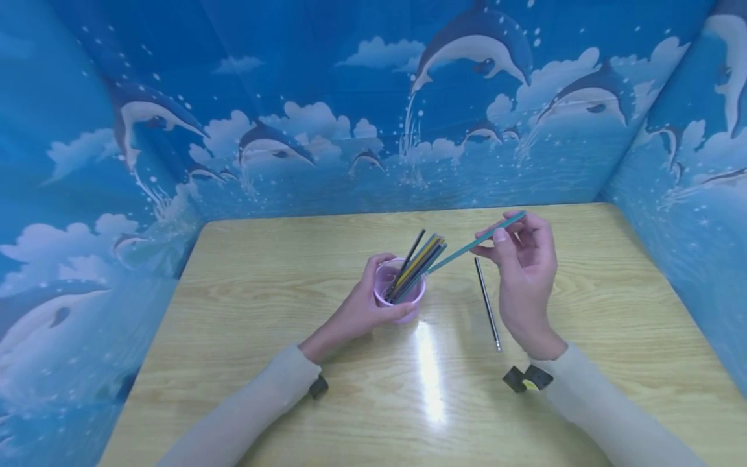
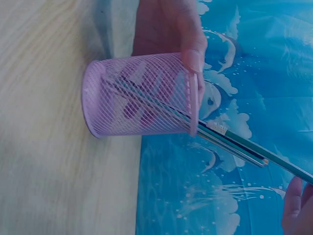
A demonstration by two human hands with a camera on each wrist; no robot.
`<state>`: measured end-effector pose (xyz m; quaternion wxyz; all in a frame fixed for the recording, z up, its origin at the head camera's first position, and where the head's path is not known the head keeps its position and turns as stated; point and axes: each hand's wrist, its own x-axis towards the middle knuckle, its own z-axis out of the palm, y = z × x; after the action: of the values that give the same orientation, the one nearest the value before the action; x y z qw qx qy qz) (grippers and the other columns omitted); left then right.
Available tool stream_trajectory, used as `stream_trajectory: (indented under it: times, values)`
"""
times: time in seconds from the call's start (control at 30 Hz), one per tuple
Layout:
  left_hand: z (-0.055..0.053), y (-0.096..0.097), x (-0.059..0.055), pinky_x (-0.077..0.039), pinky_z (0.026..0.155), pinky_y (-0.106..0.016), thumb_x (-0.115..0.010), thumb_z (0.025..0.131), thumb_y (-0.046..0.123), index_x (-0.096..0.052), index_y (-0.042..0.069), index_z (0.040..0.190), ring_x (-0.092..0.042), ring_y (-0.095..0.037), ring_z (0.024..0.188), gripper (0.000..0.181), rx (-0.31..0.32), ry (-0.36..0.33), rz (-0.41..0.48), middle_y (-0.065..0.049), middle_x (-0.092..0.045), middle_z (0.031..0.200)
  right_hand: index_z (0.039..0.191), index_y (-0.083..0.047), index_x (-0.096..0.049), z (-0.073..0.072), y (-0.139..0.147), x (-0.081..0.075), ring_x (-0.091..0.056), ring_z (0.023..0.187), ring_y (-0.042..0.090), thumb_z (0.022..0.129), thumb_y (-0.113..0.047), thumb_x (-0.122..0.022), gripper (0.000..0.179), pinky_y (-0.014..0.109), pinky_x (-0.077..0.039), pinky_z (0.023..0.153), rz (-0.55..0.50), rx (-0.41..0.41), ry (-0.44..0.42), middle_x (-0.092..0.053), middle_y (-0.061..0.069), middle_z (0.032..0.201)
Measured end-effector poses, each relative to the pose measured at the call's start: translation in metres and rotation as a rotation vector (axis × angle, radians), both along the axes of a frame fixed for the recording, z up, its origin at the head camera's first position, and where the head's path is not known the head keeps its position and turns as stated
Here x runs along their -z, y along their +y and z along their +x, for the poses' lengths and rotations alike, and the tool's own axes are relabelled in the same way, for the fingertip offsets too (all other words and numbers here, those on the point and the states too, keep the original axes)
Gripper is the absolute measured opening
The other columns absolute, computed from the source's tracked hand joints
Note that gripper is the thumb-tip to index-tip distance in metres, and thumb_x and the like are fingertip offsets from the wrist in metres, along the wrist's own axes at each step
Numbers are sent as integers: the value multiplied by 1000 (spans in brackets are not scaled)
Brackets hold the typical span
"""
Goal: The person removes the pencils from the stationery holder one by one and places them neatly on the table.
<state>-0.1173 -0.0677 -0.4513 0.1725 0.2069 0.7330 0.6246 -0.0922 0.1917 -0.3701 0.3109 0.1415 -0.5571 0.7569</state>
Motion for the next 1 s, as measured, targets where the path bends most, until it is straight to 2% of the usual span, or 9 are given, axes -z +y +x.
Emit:
stream_trajectory:
  times: [0.2, 0.57, 0.83, 1.0]
  values:
    - [1, 0, -2, -56, 109, -45, -92, 90, 17, -29, 20, 165, -60, -30, 137, 98, -8, -2, -7, -8, -54, 154, 136, 9, -60, 1, 9, -9, -65, 92, 30, 108, 4, -58, 28, 31, -66, 72, -6, 26, -6, -60, 21, 105]
    - [1, 0, -2, -51, 115, -47, -93, 90, 24, -30, 29, 164, -58, -25, 140, 97, -18, 4, -42, -2, -56, 154, 146, 9, -58, 3, 37, -8, -65, 88, 27, 106, 8, -60, 40, 29, -65, 70, 22, -50, -37, -60, 23, 108]
    - [0, 0, -3, -51, 115, -50, -92, 91, 22, -28, 22, 166, -57, -27, 140, 98, -9, 5, -28, -5, -55, 155, 149, 10, -55, 3, 59, -6, -67, 91, 25, 105, 11, -61, 44, 28, -65, 67, 50, -86, -81, -63, 24, 110]
    - [0, 0, -2, -52, 114, -48, -92, 91, 21, -29, 23, 165, -58, -26, 139, 97, -3, 4, -13, -4, -56, 154, 151, 4, -56, 5, 76, -5, -64, 93, 22, 105, 9, -62, 46, 27, -66, 69, 131, -96, -161, -62, 20, 114]
